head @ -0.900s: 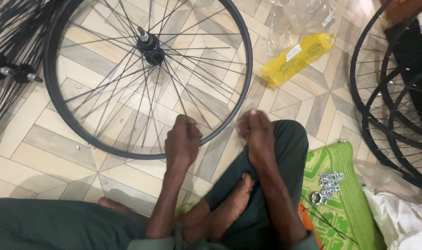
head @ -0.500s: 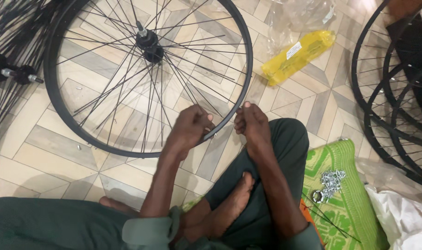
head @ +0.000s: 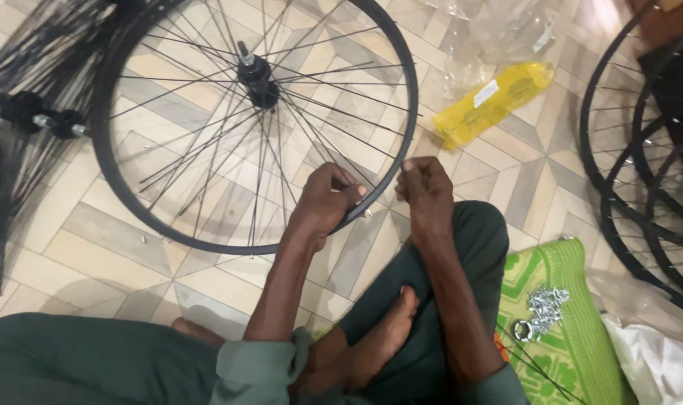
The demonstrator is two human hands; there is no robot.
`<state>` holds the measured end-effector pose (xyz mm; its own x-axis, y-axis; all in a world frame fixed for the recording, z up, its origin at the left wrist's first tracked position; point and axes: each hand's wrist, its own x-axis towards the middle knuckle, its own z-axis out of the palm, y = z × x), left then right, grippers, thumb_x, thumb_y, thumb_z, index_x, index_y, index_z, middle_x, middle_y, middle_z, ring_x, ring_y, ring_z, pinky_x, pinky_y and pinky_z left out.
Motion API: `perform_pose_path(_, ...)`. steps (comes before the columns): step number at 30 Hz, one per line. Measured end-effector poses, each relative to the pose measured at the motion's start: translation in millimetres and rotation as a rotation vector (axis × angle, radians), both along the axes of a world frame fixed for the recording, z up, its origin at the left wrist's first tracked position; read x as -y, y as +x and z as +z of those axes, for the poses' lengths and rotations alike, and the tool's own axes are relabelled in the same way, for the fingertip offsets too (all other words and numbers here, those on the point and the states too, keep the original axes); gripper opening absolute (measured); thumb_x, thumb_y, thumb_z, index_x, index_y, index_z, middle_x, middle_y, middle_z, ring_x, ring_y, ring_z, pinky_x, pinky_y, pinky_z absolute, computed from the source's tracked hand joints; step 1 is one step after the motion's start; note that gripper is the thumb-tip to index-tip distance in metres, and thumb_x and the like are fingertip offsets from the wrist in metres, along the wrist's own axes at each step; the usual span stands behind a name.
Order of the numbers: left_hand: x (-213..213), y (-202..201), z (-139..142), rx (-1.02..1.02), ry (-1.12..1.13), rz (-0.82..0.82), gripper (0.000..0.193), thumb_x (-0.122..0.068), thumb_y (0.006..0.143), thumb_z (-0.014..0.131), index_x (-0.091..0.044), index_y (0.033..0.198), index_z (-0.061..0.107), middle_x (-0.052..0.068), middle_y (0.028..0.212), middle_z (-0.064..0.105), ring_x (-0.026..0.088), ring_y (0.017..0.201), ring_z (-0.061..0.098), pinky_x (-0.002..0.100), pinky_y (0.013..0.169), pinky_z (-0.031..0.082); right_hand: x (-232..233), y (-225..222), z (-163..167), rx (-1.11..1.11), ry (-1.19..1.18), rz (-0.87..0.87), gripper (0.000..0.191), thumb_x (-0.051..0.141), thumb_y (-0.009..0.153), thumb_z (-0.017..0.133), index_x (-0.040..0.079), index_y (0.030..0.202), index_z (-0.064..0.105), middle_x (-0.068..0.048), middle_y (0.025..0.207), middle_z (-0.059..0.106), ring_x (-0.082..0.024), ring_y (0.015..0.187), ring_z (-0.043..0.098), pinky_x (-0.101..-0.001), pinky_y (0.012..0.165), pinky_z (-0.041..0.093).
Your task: The person is assembling a bicycle wheel by inserting spokes into the hub and rim. They are tightening the spokes by hand, ensuring they are properly aligned and secured.
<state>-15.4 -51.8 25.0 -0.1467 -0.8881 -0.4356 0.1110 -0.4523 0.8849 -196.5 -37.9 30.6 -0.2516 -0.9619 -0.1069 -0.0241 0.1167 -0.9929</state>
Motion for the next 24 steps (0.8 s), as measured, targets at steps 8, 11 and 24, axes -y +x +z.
perform_pose_path(8, -2.8, -8.0, 3.2, 0.076, -0.064, 0.041, 0.018, -0.011, 0.089, 0.073, 0.000, 0.089, 0.058, 0.009, 0.086, 0.066, 0.016, 0.076, 0.064, 0.032, 0.065, 0.054, 5.3, -4.9, 6.2, 0.049, 0.100, -0.012, 0.022, 0.025, 0.105, 0.062, 0.003, 0.107, 0.060, -0.005, 0.087, 0.060, -0.014, 0.077, 0.057, -0.0293, 0.069, 0.050)
perform_pose_path(11, -6.1, -11.5, 3.2, 0.133, -0.080, 0.085, 0.024, -0.014, 0.091, 0.072, -0.002, 0.099, 0.053, 0.012, 0.096, 0.064, 0.017, 0.081, 0.064, 0.034, 0.068, 0.055, 4.6, -4.7, 8.2, 0.070, -0.016, 0.048, 0.019, 0.021, 0.102, 0.067, 0.005, 0.109, 0.057, -0.003, 0.094, 0.060, -0.011, 0.085, 0.058, -0.0286, 0.076, 0.052)
perform_pose_path(24, -41.7, 0.8, 37.5, 0.659, -0.901, -0.414, 0.039, 0.000, 0.077, 0.069, -0.002, 0.115, 0.062, 0.023, 0.141, 0.046, 0.035, 0.093, 0.066, 0.042, 0.077, 0.057, 3.8, -10.5, 1.6, 0.181, 0.080, -0.075, 0.017, 0.022, 0.098, 0.064, 0.008, 0.106, 0.060, 0.000, 0.094, 0.064, -0.009, 0.084, 0.063, -0.0265, 0.075, 0.054)
